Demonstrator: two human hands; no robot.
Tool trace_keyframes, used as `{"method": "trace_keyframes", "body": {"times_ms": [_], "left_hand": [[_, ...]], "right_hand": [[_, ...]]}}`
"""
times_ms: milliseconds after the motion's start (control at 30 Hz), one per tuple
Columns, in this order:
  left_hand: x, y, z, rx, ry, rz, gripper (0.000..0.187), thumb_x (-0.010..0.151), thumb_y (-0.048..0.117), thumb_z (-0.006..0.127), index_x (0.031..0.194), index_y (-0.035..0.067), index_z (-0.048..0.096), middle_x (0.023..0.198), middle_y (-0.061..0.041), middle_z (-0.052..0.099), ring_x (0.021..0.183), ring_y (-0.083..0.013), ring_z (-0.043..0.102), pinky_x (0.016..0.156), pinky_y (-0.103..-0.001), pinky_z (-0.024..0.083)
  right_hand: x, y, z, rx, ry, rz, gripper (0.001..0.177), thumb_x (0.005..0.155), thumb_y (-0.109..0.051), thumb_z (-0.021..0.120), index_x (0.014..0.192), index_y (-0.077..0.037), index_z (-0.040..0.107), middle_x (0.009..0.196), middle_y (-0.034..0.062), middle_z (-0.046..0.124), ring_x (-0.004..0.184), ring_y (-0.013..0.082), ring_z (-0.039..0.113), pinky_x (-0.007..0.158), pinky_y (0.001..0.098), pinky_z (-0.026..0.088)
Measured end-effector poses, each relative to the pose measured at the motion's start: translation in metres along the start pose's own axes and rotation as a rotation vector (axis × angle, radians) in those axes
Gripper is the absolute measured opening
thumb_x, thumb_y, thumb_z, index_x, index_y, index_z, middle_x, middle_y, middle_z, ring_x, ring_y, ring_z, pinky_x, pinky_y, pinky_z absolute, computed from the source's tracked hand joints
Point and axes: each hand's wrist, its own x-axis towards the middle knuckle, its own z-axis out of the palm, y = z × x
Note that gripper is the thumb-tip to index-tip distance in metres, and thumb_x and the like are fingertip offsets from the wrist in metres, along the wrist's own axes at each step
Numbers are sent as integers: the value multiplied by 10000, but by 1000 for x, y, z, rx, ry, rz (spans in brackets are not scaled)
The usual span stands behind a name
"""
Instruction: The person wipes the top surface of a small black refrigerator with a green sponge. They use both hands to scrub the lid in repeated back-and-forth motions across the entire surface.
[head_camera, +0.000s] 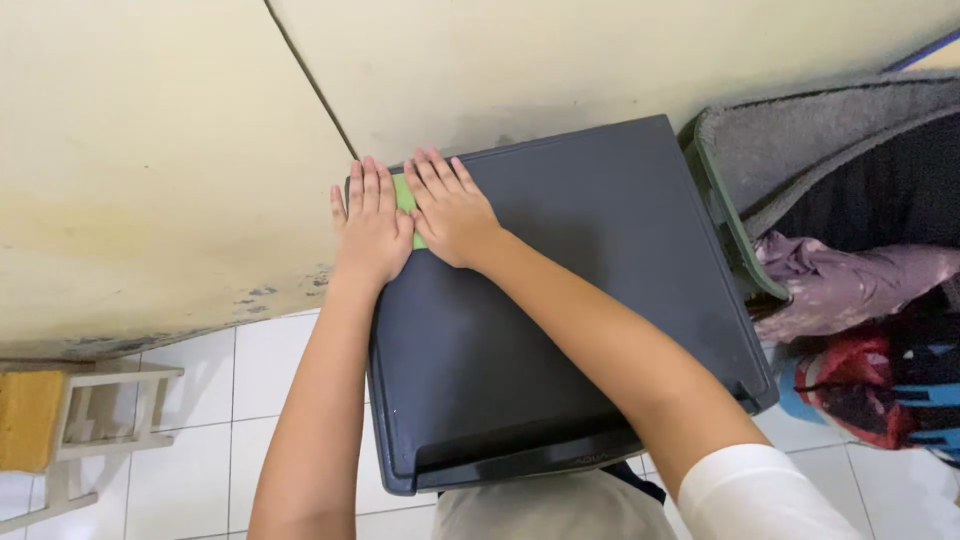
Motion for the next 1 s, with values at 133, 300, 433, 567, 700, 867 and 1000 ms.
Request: {"method": "trace_keyframes", "body": {"times_ms": [133, 300, 433, 567, 700, 867, 1000], "left_hand": [[-53, 22, -9, 12, 30, 41, 733, 988, 358, 273, 1641, 37, 184, 1721, -196, 140, 1602, -321, 64, 1264, -577, 14], [-169, 67, -26, 89, 111, 138, 744, 925, 300, 402, 1585, -27, 293, 1674, -257, 251, 1576, -370, 180, 1247, -558, 123], [-251, 100, -42, 190, 190, 142, 719, 925, 333, 355, 1559, -8, 351, 1652, -213, 317, 1553, -338, 264, 1269, -503, 186], [-267, 99, -39, 84, 202, 181, 713, 947, 367, 341, 1568, 16, 341, 1664, -199, 294, 1562, -344, 235, 1255, -552, 164], [-208, 88, -35, 135, 239, 187, 643, 981, 318, 344, 1544, 16, 415, 1610, -174, 412, 1525, -312, 320, 1253, -538, 188], [-76, 67, 15, 173, 537, 108, 633, 976, 319, 415, 1525, 8, 466, 1561, -211, 466, 1489, -334, 381, 1224, -631, 175], [7, 59, 19, 39, 223, 93, 708, 1003, 361, 330, 1614, 5, 296, 1666, -226, 310, 1573, -358, 192, 1253, -625, -28]], "right_hand": [[-52, -24, -32, -43, 56, -45, 683, 1011, -343, 498, 1604, -48, 327, 1653, 201, 316, 1554, 367, 249, 1260, 530, 175], [-155, -80, -96, -17, 32, -110, 664, 1037, -345, 447, 1594, -6, 318, 1657, 237, 289, 1548, 396, 253, 1239, 531, 215], [-227, -123, -140, -103, -77, -102, 644, 1059, -388, 341, 1578, -8, 313, 1653, 217, 300, 1538, 370, 266, 1254, 499, 205], [-243, -126, -143, -130, -107, -114, 714, 1027, -452, 366, 1605, -47, 263, 1695, 181, 228, 1583, 331, 185, 1272, 509, 134], [-191, -93, -118, -166, -126, -125, 663, 1047, -422, 324, 1574, -18, 324, 1651, 217, 306, 1547, 359, 251, 1238, 537, 187], [-91, -17, -62, -104, -66, -35, 634, 1064, -353, 412, 1612, -48, 317, 1663, 221, 296, 1550, 386, 259, 1243, 593, 180], [-33, 41, -38, -97, -72, -20, 664, 1040, -358, 420, 1624, -63, 313, 1675, 206, 290, 1557, 378, 252, 1249, 591, 146]]}}
